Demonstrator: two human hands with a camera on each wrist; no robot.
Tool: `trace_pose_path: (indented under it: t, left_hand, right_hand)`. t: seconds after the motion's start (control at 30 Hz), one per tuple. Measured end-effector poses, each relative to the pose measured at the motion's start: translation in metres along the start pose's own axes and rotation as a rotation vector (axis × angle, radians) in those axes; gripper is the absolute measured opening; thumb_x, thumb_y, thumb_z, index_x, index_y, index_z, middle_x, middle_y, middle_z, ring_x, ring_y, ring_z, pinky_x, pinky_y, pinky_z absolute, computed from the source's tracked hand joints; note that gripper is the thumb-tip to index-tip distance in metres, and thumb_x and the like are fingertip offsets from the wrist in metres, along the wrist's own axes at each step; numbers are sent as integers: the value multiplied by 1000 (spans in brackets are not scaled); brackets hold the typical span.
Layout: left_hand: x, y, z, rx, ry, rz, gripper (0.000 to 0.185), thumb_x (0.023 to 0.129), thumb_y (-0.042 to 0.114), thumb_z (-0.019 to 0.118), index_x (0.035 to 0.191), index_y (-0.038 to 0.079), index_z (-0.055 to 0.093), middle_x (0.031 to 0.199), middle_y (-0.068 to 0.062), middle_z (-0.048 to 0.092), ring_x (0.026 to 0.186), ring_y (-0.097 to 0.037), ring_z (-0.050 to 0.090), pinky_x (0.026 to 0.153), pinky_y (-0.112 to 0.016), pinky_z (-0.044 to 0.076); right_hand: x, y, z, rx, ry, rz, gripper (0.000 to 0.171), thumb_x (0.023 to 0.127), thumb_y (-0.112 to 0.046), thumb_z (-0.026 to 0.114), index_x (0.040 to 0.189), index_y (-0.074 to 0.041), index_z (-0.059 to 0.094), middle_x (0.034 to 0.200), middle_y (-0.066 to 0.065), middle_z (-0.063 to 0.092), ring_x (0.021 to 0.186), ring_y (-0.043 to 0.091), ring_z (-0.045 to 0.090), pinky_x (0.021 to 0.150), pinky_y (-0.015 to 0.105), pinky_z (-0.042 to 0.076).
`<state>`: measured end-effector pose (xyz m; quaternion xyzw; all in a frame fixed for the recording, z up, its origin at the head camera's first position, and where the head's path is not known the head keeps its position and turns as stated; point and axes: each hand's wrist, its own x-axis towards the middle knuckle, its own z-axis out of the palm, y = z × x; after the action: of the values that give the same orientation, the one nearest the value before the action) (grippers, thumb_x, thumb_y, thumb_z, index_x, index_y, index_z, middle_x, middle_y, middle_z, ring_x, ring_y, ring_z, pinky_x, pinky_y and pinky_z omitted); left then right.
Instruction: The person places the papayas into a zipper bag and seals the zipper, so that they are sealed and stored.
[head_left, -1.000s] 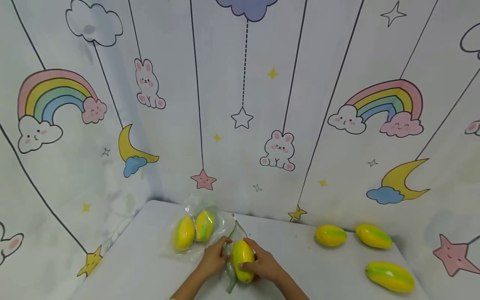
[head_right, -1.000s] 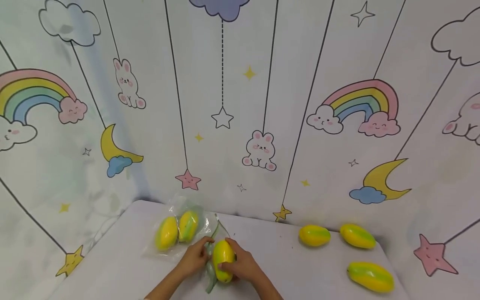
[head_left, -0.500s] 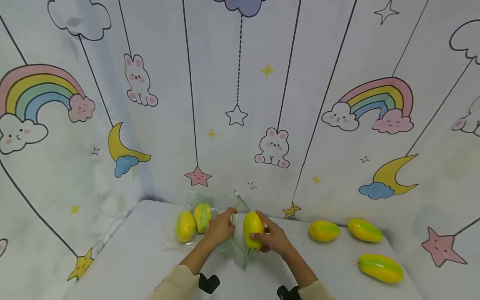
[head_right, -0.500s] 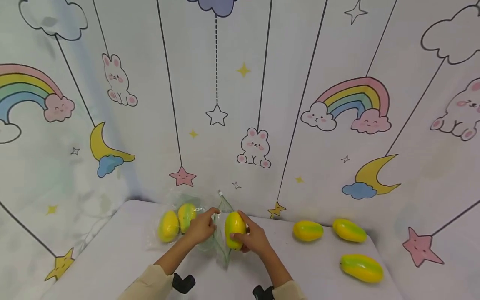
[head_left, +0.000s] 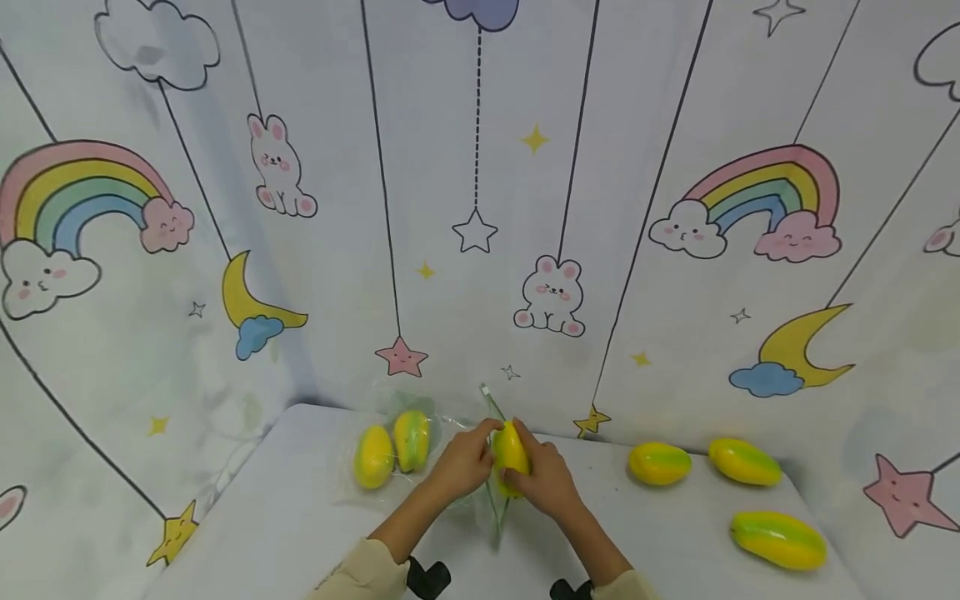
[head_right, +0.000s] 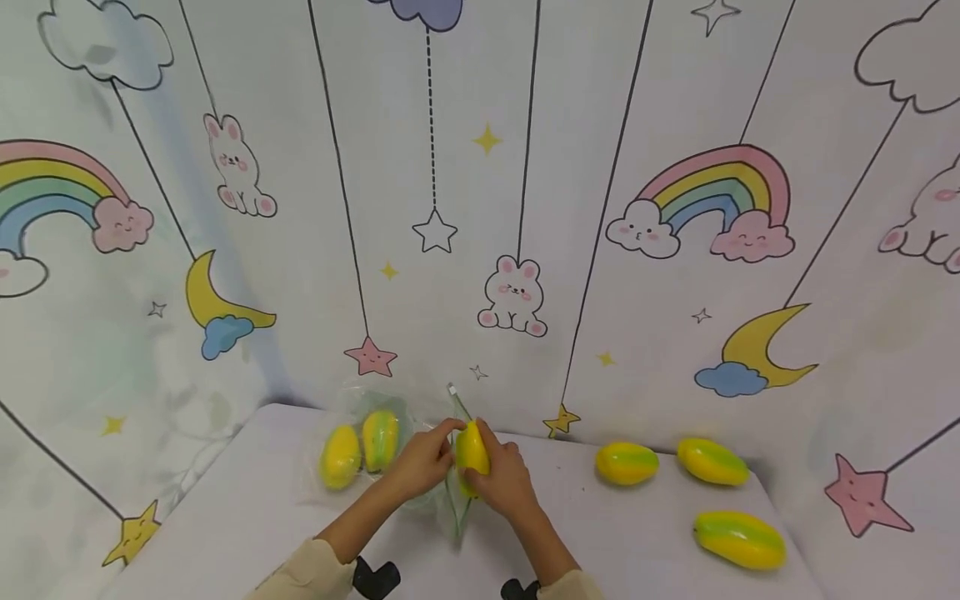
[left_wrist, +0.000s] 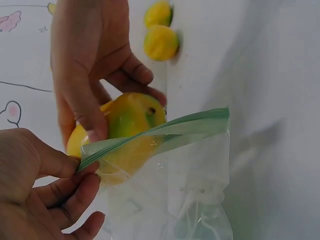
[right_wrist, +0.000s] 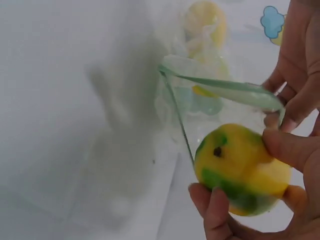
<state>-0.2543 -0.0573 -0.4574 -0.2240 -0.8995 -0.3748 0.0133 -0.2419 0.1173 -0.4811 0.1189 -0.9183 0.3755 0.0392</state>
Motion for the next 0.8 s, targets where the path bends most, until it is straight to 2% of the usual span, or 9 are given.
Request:
trace_pose_path:
  t: [0.07, 0.13, 0.27, 0.33, 0.43, 0.57, 0.7, 0.8]
  left_hand:
    - [-1, 3, -1, -9, 15, 5, 41, 91, 0, 57, 131, 8, 53, 60, 6, 45, 48, -5, 39, 46, -17, 38]
    - [-2, 6, -1, -24, 26, 24, 40, 90, -1, 58, 130, 7, 54, 62, 5, 46, 49, -5, 40, 46, -17, 39]
    - [-2, 13, -2, -30, 28, 68, 39, 90, -1, 58, 128, 6, 55, 62, 6, 47, 49, -3, 40, 46, -17, 38]
    - [-2, 16, -1, -10, 36, 89, 37, 89, -1, 59, 126, 5, 56, 61, 7, 46, 49, -2, 39, 46, -16, 37]
    - [-1, 20, -2, -1, 57, 102, 34, 89, -1, 60, 123, 5, 58, 60, 6, 46, 48, -2, 38, 45, -17, 37]
    - [-1, 23, -2, 5, 77, 119, 32, 90, -1, 61, 121, 6, 60, 60, 6, 47, 51, -3, 40, 48, -17, 39]
    - [-3, 23, 3, 8, 75, 166, 31, 90, -1, 61, 120, 9, 60, 63, 6, 52, 55, -2, 42, 51, -17, 40]
    - [-6, 24, 7, 3, 73, 209, 31, 91, 0, 62, 120, 10, 60, 69, 3, 60, 61, -3, 48, 58, -18, 44]
  right_hand:
    - [1, -2, -1, -17, 16, -36, 76, 80, -23, 71, 150, -14, 41, 91, 11, 64, 73, 17, 46, 57, 29, 40]
    - [2, -2, -1, -10, -5, -59, 76, 81, -20, 71, 150, -15, 40, 92, 11, 64, 68, 15, 44, 55, 27, 40]
    - [3, 3, 0, 19, -75, -61, 72, 82, -14, 67, 149, -11, 41, 100, 15, 66, 54, 8, 46, 48, 21, 43]
    - [4, 5, 0, 30, -95, -43, 70, 82, -14, 66, 148, -11, 43, 94, 17, 67, 48, 7, 46, 44, 21, 42]
    - [7, 5, -2, 98, -119, 8, 67, 83, -15, 63, 147, -13, 45, 89, 15, 68, 47, 14, 53, 43, 23, 43]
    - [9, 7, 0, 309, -193, 123, 68, 84, -15, 61, 148, -14, 42, 84, 13, 67, 52, 26, 65, 44, 34, 51]
    - [10, 10, 8, 465, -266, 194, 68, 86, -13, 59, 150, -13, 37, 72, 6, 63, 49, 17, 61, 49, 39, 56]
    - [11, 9, 16, 480, -274, 179, 44, 94, -23, 58, 135, -8, 51, 66, 2, 61, 47, 12, 56, 47, 32, 53]
